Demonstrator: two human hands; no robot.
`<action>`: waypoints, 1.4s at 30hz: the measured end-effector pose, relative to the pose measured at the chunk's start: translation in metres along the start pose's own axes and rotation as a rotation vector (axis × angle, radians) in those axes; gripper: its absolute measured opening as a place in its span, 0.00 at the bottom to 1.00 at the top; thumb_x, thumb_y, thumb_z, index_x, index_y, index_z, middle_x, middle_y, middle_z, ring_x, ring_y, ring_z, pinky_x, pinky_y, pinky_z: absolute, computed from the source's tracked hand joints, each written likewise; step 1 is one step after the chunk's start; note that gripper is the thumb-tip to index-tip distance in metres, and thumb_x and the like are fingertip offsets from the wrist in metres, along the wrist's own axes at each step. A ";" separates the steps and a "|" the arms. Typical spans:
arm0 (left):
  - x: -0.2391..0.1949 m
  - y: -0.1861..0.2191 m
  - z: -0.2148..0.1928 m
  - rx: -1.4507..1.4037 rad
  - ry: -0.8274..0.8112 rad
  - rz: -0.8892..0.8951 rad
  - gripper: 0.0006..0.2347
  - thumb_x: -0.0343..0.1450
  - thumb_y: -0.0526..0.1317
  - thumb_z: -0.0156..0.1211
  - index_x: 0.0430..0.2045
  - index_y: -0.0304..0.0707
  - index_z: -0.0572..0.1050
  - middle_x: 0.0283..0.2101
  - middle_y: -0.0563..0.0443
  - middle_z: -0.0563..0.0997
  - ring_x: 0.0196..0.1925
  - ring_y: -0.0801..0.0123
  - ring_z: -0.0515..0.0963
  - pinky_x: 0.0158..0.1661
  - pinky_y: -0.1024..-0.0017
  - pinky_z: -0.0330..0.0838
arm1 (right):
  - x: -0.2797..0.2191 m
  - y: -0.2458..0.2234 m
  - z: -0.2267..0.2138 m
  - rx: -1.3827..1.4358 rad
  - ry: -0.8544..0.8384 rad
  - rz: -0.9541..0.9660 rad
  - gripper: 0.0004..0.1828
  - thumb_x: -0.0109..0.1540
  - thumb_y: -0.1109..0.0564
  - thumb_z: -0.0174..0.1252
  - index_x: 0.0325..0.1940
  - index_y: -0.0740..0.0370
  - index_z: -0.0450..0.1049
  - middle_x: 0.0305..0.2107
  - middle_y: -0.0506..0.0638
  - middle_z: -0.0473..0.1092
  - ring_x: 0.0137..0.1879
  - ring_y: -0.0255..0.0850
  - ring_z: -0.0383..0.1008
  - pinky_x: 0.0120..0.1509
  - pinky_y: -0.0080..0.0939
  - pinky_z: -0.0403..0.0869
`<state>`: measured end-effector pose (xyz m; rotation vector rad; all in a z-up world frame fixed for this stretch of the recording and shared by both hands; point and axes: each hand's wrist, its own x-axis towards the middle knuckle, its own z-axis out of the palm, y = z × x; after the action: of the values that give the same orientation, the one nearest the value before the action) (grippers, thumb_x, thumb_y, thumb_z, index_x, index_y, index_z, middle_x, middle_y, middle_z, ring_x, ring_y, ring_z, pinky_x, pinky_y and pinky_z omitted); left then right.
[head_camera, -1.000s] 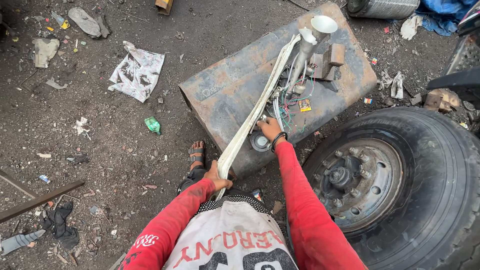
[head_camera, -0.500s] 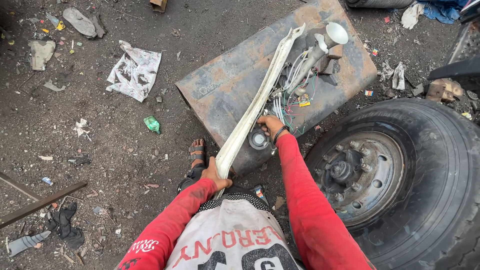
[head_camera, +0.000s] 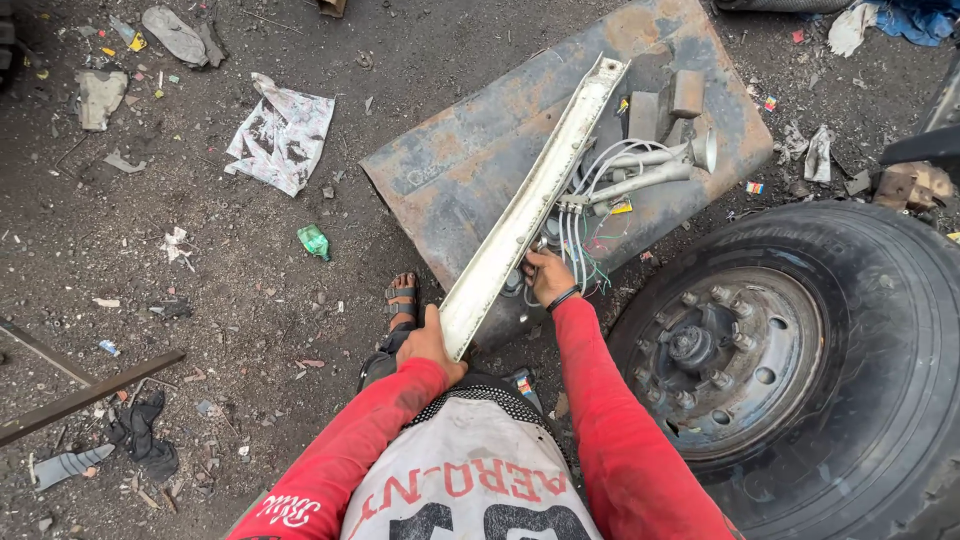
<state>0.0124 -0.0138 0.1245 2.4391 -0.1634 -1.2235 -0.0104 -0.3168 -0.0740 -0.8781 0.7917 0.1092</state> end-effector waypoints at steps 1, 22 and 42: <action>0.000 0.000 -0.001 0.013 0.014 0.014 0.35 0.55 0.43 0.77 0.51 0.42 0.58 0.45 0.35 0.81 0.51 0.42 0.81 0.52 0.55 0.75 | 0.001 0.007 -0.001 0.055 -0.002 -0.020 0.11 0.62 0.58 0.57 0.49 0.56 0.70 0.29 0.40 0.65 0.34 0.33 0.62 0.39 0.37 0.60; 0.013 -0.010 0.008 0.089 0.084 0.041 0.33 0.56 0.43 0.78 0.48 0.42 0.58 0.43 0.33 0.82 0.49 0.39 0.81 0.51 0.54 0.74 | 0.016 0.045 0.008 0.196 -0.042 -0.130 0.08 0.62 0.59 0.58 0.46 0.54 0.71 0.29 0.38 0.65 0.32 0.32 0.62 0.36 0.36 0.60; 0.019 -0.010 0.006 0.102 0.057 -0.013 0.35 0.56 0.45 0.80 0.50 0.42 0.58 0.44 0.34 0.81 0.50 0.41 0.81 0.52 0.56 0.74 | -0.005 0.015 0.036 0.106 -0.056 -0.152 0.08 0.64 0.61 0.51 0.46 0.60 0.72 0.26 0.43 0.67 0.29 0.32 0.64 0.31 0.35 0.60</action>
<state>0.0182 -0.0114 0.1033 2.5631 -0.1977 -1.1766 0.0009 -0.2793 -0.0670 -0.8278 0.6700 -0.0415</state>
